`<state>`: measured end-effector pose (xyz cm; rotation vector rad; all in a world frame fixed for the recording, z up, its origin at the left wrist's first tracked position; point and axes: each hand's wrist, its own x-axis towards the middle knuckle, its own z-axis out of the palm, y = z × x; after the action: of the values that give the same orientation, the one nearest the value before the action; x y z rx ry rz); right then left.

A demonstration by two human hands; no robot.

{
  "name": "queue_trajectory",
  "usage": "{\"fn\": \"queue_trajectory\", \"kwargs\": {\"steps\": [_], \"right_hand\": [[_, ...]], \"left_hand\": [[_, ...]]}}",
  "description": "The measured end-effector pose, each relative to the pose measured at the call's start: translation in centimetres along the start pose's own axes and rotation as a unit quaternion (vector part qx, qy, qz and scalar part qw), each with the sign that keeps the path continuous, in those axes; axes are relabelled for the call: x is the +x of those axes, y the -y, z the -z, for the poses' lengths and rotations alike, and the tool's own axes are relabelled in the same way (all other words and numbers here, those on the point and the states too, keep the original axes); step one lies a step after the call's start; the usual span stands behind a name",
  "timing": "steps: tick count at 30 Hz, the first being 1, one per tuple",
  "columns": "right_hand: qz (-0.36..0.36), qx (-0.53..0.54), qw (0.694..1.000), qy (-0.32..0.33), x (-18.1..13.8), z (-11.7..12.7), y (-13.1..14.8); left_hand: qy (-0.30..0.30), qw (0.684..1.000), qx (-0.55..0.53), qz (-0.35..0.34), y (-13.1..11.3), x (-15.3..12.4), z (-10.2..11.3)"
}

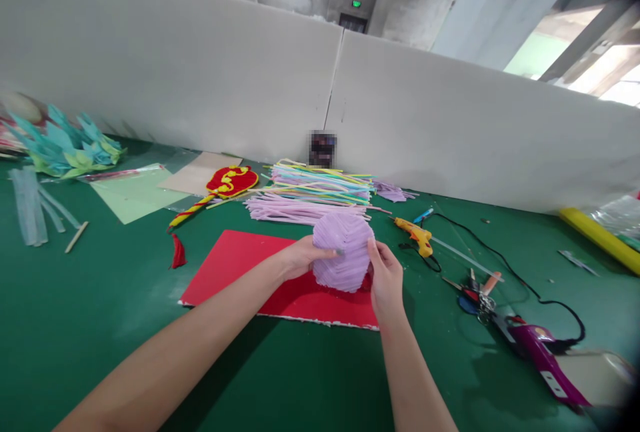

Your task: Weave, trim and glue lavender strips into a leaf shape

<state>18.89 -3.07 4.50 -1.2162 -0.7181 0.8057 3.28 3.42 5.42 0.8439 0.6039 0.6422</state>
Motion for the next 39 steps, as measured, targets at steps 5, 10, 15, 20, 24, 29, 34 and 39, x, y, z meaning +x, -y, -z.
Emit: {"fn": "queue_trajectory", "kwargs": {"steps": [5,10,15,20,24,29,34,39], "right_hand": [[0.020,-0.034,0.999,0.008,0.15,0.28,-0.34],[0.024,-0.041,0.999,0.005,0.26,0.37,-0.53],[0.007,-0.006,1.000,0.000,0.28,0.19,-0.53],[-0.002,0.016,1.000,-0.005,0.28,0.19,-0.54],[-0.012,0.028,1.000,-0.003,0.22,0.06,-0.40],[-0.036,0.051,0.998,-0.012,0.22,-0.07,-0.31],[-0.041,0.058,0.997,-0.009,0.32,0.01,-0.51],[-0.032,0.051,0.998,-0.012,0.44,0.09,-0.68]], "left_hand": [[-0.007,1.000,0.025,0.001,0.04,0.08,-0.11],[0.001,0.999,0.033,0.002,-0.06,-0.02,-0.45],[-0.002,0.999,0.034,-0.007,0.06,0.11,-0.28],[-0.001,0.999,0.035,-0.003,0.05,0.09,-0.24],[0.012,0.999,0.031,-0.007,0.12,0.14,-0.15],[0.015,0.999,0.033,-0.001,0.14,0.15,-0.10],[0.016,0.999,0.034,-0.001,0.06,0.05,-0.17],[0.017,0.999,0.035,-0.006,-0.11,0.04,-0.19]]}}
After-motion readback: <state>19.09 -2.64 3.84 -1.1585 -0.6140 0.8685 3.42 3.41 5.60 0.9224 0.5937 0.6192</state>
